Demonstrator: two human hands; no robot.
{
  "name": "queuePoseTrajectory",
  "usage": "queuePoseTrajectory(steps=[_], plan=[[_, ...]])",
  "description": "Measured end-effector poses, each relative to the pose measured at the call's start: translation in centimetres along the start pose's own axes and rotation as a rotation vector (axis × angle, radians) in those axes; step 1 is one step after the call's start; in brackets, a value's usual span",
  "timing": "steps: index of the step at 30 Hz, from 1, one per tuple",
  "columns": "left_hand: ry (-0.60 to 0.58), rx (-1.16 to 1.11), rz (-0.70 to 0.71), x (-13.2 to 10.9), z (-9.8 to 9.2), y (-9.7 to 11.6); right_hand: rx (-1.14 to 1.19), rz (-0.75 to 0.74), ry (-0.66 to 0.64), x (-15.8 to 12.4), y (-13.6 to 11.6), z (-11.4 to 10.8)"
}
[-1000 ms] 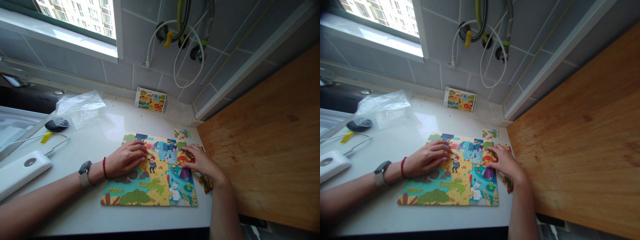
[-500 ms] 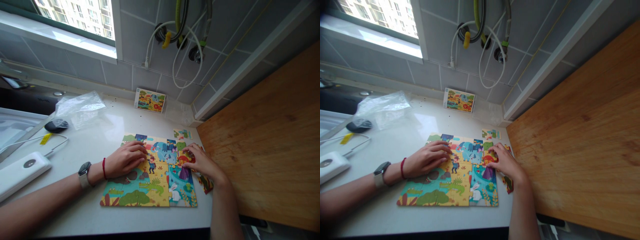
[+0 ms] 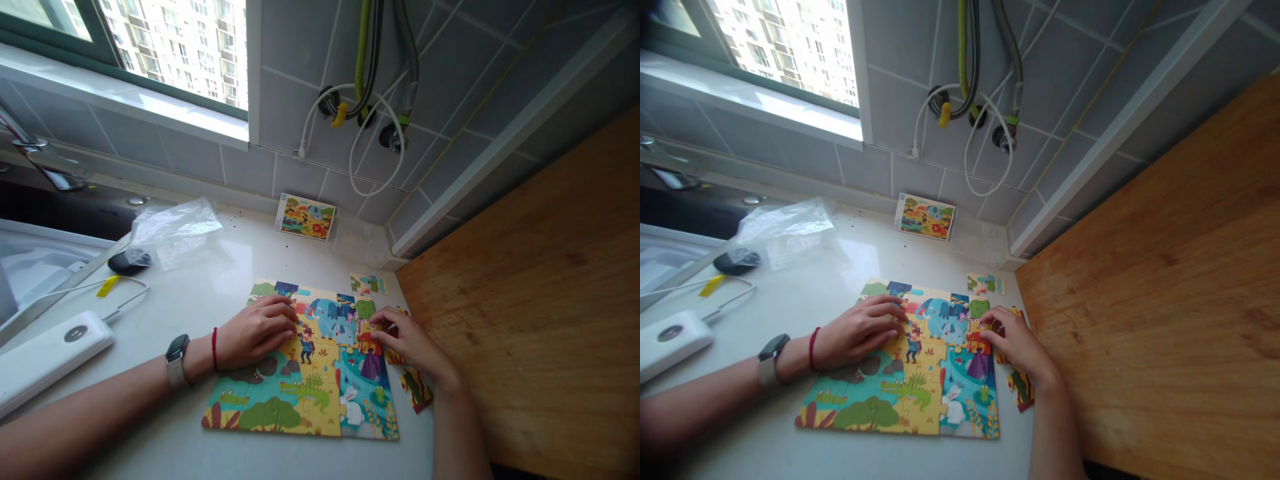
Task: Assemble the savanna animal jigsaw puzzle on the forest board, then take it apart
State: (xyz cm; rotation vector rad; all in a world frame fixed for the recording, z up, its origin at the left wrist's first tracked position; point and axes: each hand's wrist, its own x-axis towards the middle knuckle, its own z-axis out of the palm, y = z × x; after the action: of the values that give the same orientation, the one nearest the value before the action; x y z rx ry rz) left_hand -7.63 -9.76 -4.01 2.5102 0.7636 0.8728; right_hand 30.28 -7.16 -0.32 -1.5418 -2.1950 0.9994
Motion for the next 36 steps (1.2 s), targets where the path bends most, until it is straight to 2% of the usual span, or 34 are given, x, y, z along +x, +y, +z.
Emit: queuePoseTrajectory(steps=[5,9,16,20,29,36], plan=[[-0.007,0.01,0.003,0.1,-0.2,0.1,0.003,-0.008,0.004,0.2,0.4,0.0],[-0.016,0.018,0.001,0.1,-0.2,0.0,0.038,-0.047,-0.047,0.0,0.5,-0.1],[-0.022,-0.02,-0.005,-0.2,0.2,-0.4,0.155,-0.023,-0.093,-1.2,-0.9,-0.2],[0.01,-0.032,0.011,-0.1,0.1,-0.4,0.185,0.015,-0.123,-2.6,-1.5,0.6],[0.03,-0.036,0.019,-0.2,0.3,-0.4,0.15,0.111,0.096,-4.4,-2.4,4.1],[0.047,-0.04,0.035,-0.3,0.4,-0.6,0.22,0.136,0.167,-4.2,-2.0,4.9]])
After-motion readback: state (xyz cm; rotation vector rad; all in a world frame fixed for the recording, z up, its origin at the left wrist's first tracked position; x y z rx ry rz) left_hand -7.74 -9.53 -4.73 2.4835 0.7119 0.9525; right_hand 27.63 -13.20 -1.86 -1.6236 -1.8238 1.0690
